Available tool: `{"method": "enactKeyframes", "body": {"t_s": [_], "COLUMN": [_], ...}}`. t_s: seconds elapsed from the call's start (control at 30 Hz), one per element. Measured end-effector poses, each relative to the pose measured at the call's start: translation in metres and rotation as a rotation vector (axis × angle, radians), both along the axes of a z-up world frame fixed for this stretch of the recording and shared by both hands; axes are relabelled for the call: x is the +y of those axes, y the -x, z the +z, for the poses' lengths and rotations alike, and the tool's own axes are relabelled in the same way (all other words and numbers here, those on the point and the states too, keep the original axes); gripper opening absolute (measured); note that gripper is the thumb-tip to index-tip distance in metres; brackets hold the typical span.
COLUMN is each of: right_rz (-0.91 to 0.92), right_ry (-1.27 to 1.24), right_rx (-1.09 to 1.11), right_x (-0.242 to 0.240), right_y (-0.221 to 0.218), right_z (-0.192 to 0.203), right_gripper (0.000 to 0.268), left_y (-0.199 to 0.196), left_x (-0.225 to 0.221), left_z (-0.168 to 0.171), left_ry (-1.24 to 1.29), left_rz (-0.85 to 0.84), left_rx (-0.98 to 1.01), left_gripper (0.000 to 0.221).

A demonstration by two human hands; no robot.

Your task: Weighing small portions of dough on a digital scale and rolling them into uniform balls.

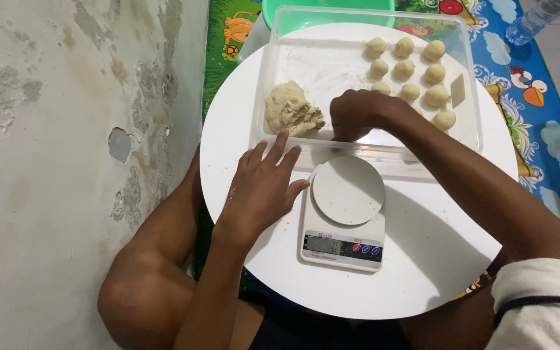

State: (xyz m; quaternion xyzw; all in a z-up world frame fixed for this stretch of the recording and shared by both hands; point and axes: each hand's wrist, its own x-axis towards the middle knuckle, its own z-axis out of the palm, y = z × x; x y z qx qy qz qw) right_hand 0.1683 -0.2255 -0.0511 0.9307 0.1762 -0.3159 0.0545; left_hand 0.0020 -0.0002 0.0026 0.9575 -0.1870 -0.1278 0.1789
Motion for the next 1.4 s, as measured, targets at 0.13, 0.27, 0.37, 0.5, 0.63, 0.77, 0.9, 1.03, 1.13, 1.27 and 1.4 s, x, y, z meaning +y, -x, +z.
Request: {"method": "enactKeyframes", "body": {"t_s": [0.13,0.27,0.37,0.5,0.63,0.77,0.9,1.03,1.13,1.27,1.4], "right_rz": [-0.036,0.118,0.209,0.087,-0.062,-0.308,-0.351,-0.357,-0.437,-0.388,-0.200], "right_ry": [-0.099,-0.400,-0.701,-0.632,-0.651,-0.566,-0.618,-0.609,-0.511,-0.460,-0.358], "right_rx": [0.033,-0.346,-0.441,-0.402,-0.362,-0.092,-0.021,-0.027,0.037,0.103,0.064], "right_x": [0.001,0.009,0.023,0.041,0.043,0.045,0.051,0.046,0.043,0.047,0.044], "right_y": [0.000,0.006,0.010,0.007,-0.009,0.000,0.008,-0.007,-0.014,-0.004,-0.011], "right_z": [0.043,0.082,0.077,0.046,0.039,0.051,0.048,0.021,0.006,0.026,0.013], "right_gripper": [0.026,0.028,0.027,0.037,0.067,0.097,0.064,0.061,0.075,0.075,0.095], "left_y": [0.002,0.001,0.001,0.002,0.000,-0.001,-0.001,-0.002,0.000,0.000,-0.003], "left_x": [0.000,-0.002,-0.002,-0.002,-0.001,-0.001,-0.001,0.000,0.000,-0.001,-0.002], "left_z": [-0.004,-0.030,-0.026,-0.023,-0.027,-0.029,-0.030,-0.025,-0.005,-0.008,-0.014], "left_ry": [0.016,0.011,-0.008,0.004,-0.010,-0.006,0.070,0.098,0.054,0.013,0.022], "left_rz": [0.012,0.030,0.033,0.035,0.022,0.012,0.002,0.042,0.013,0.013,0.039], "left_rx": [0.016,-0.226,-0.189,-0.195,-0.183,-0.213,-0.286,-0.203,0.006,-0.004,-0.038], "left_gripper": [0.059,0.059,0.059,0.058,0.059,0.059,0.058,0.062,0.063,0.062,0.060]}}
